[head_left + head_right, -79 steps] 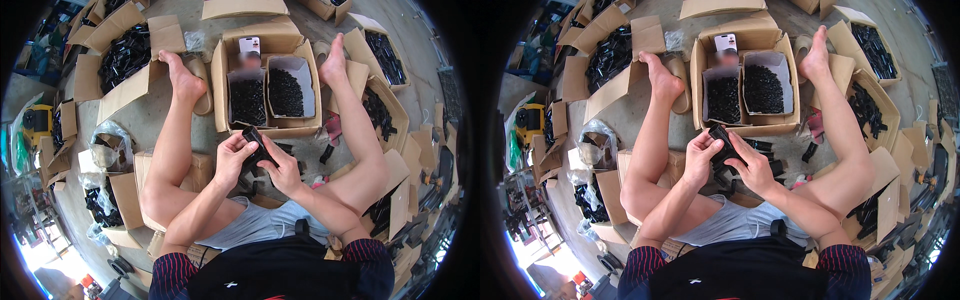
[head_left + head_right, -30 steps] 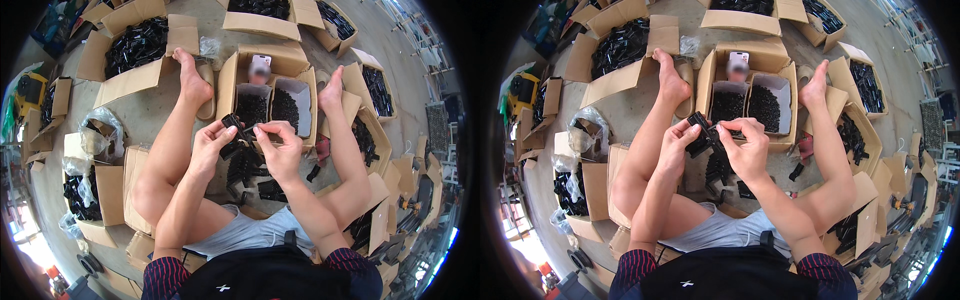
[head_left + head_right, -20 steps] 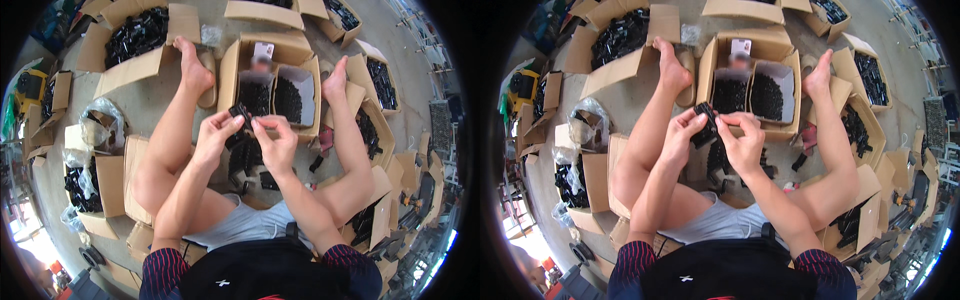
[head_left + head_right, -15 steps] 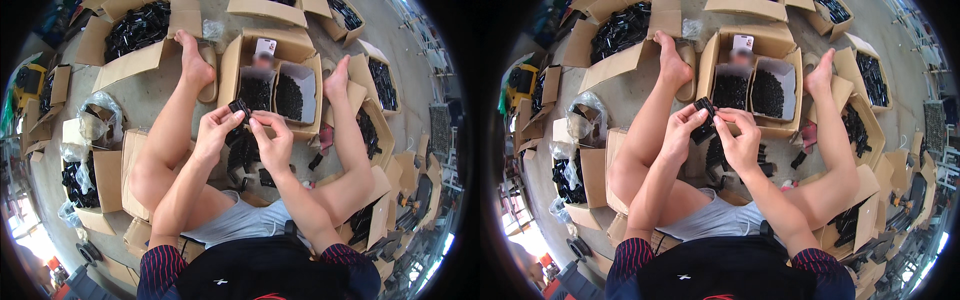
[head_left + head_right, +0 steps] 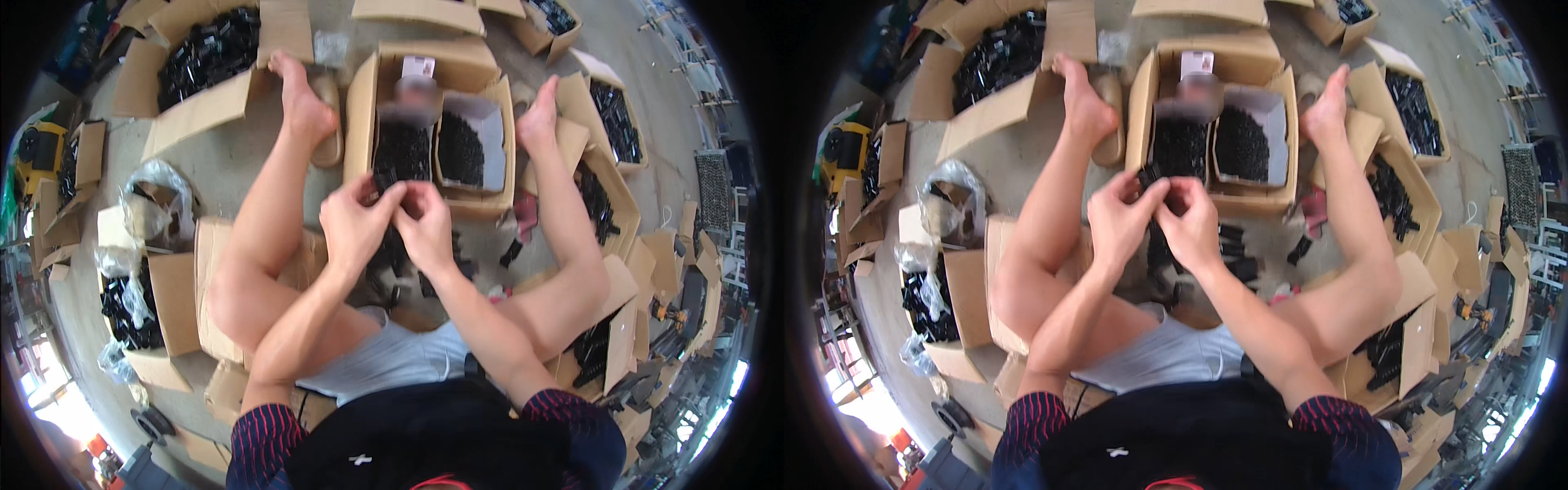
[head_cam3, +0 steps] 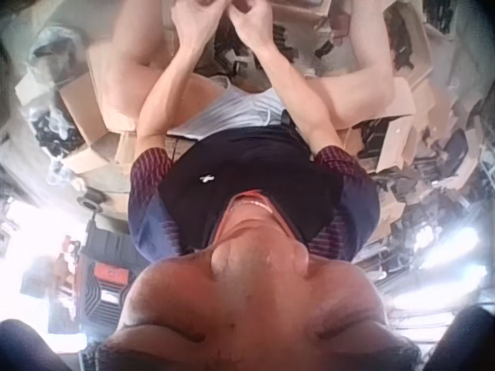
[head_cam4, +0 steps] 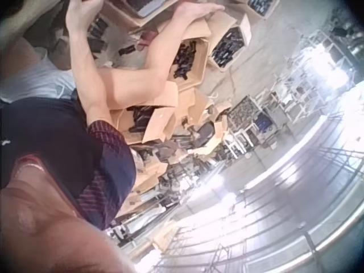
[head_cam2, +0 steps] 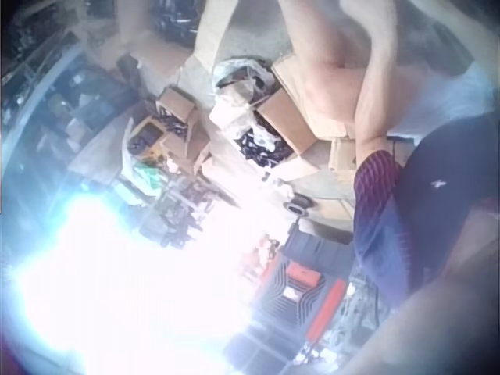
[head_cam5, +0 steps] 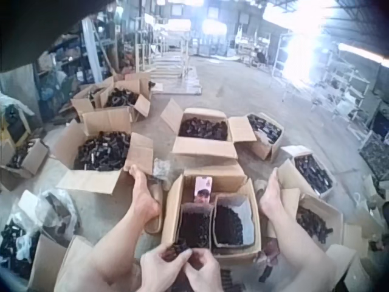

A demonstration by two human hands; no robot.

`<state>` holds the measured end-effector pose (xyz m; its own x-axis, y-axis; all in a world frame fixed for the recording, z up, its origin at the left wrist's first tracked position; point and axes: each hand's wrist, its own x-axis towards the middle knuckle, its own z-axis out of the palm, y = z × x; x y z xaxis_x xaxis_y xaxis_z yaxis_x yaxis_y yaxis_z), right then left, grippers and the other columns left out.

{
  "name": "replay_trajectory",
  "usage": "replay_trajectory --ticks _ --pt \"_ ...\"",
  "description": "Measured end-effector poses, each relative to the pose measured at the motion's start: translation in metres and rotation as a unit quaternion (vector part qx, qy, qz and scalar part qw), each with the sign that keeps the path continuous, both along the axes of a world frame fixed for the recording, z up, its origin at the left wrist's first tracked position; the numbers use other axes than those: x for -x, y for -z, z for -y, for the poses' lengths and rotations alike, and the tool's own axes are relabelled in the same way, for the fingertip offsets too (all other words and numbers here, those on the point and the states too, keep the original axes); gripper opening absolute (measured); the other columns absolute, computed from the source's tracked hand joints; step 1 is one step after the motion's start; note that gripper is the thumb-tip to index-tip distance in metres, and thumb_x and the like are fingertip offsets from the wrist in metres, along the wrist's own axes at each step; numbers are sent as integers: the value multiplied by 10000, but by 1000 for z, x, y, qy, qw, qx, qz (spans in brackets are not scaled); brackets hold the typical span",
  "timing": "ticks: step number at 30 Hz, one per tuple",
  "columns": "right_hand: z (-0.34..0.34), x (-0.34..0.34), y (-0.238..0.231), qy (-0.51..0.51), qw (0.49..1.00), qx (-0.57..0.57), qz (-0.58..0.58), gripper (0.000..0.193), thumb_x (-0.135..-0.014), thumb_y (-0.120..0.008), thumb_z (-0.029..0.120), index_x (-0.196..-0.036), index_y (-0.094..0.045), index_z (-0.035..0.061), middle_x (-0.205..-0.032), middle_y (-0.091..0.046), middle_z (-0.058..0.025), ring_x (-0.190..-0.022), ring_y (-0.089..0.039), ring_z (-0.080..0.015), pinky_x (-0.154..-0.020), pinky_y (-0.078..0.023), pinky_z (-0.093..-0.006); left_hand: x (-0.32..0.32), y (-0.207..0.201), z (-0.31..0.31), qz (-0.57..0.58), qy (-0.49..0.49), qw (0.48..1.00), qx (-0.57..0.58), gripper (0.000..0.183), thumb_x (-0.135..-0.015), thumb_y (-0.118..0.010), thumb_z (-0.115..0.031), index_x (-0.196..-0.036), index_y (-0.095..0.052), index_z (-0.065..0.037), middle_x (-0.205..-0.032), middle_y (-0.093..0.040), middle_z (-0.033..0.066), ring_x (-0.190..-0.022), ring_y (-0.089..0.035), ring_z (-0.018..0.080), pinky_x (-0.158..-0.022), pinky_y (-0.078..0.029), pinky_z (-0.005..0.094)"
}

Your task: The person assembles small black metal components by hand while sitting on the floor surrounded by boxes, picking small pins from a container and inserting them into the joints of larger metal pieces.

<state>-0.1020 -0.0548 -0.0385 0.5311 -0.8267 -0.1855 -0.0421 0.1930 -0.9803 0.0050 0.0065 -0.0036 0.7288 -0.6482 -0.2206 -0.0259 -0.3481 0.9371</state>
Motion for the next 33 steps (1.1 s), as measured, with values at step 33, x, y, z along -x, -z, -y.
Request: replay_trajectory --ticks 33 --pt "194 0 115 -32 838 331 -433 221 -847 -661 68 -1064 -705 63 -973 -729 -199 -975 -695 -390 -857 -545 -475 39 54 7 -448 -42 887 101 339 -1111 -411 -304 -1142 -608 -30 -1048 -696 71 -973 -660 160 -911 -526 327"
